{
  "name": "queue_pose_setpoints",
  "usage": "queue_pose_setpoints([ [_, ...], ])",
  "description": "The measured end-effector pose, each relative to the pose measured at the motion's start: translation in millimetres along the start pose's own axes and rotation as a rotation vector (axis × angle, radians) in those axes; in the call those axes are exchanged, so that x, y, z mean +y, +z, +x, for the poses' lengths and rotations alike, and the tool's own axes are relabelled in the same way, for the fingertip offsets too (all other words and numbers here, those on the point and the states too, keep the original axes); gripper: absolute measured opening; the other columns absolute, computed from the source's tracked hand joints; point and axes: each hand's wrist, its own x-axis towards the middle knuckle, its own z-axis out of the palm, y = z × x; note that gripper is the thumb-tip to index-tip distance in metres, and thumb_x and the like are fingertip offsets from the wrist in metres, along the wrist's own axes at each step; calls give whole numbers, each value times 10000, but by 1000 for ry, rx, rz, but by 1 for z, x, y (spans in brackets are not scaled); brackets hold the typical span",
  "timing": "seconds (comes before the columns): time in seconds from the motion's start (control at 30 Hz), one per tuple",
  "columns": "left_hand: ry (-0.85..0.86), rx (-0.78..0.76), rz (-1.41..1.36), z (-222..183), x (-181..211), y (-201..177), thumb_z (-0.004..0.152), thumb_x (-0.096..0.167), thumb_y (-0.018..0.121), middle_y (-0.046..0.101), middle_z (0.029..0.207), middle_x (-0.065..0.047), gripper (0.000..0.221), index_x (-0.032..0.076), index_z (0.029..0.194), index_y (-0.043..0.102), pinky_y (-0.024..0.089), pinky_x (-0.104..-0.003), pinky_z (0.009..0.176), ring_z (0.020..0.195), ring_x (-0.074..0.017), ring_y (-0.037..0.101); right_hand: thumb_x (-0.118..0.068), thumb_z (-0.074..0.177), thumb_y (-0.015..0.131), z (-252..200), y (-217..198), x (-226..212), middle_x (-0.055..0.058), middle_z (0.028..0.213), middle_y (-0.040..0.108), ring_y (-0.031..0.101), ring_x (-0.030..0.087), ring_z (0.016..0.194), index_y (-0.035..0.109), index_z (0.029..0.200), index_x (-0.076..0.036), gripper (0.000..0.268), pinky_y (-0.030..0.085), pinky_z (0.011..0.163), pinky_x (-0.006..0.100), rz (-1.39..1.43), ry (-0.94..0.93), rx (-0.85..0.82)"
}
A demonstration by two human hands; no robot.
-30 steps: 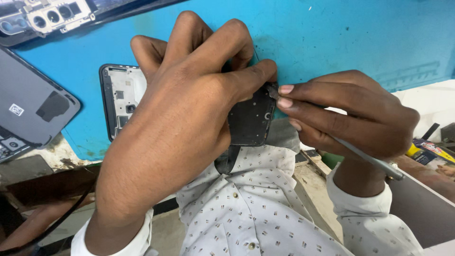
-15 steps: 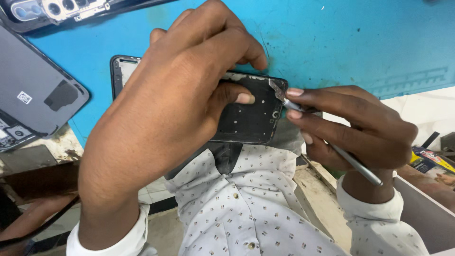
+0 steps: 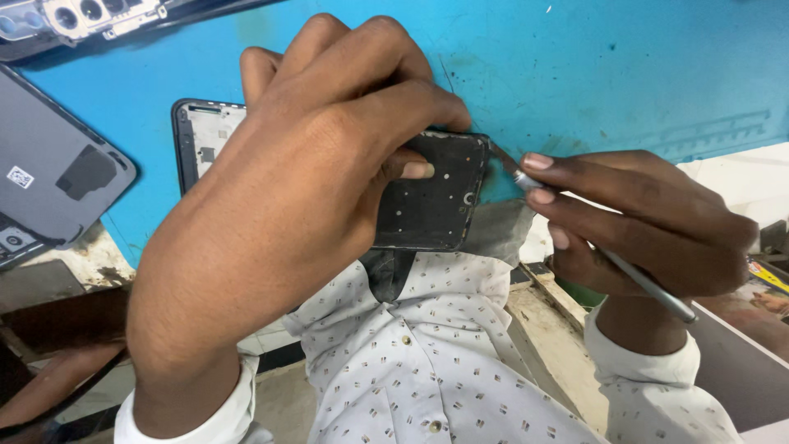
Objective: The person uses a metal prying tool to carefully separate the back cover from the frame of a disassembled smartphone. They work along the edges of the device, prying at the adhesive seal to detach the casing while holding the phone steady with their other hand.
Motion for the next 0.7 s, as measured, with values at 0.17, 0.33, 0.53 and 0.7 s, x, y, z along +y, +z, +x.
queue_pose_setpoints([
  [0.17,-28,171,70,1,17,16,936,188,777,574,986,-51,163,82,1059,769,288,-464,863,958,-251,479,-117,947,670,-22,3,18,242,941,730,751,282,802,693,832,68,219,620,653,327,18,16,140],
  [0.33,35,226,200,1,23,33,967,33,726,560,1063,-50,123,51,1089,714,320,-474,965,1027,-236,500,-180,1005,657,-31,6,25,250,954,729,759,314,821,702,911,83,283,611,644,310,8,50,207],
  [0.53,-1,243,27,2,21,34,1027,-7,684,547,1067,-70,95,7,1104,630,344,-444,942,989,-228,513,-170,1000,658,-25,12,18,243,944,726,759,297,815,680,887,55,253,626,703,359,63,54,246],
  [0.7,-141,261,-12,-12,23,20,1109,53,683,576,1084,-55,61,43,1095,624,343,-380,940,1005,-211,539,-73,923,730,-11,10,8,209,1053,732,759,267,903,715,931,2,77,645,756,362,105,48,84],
])
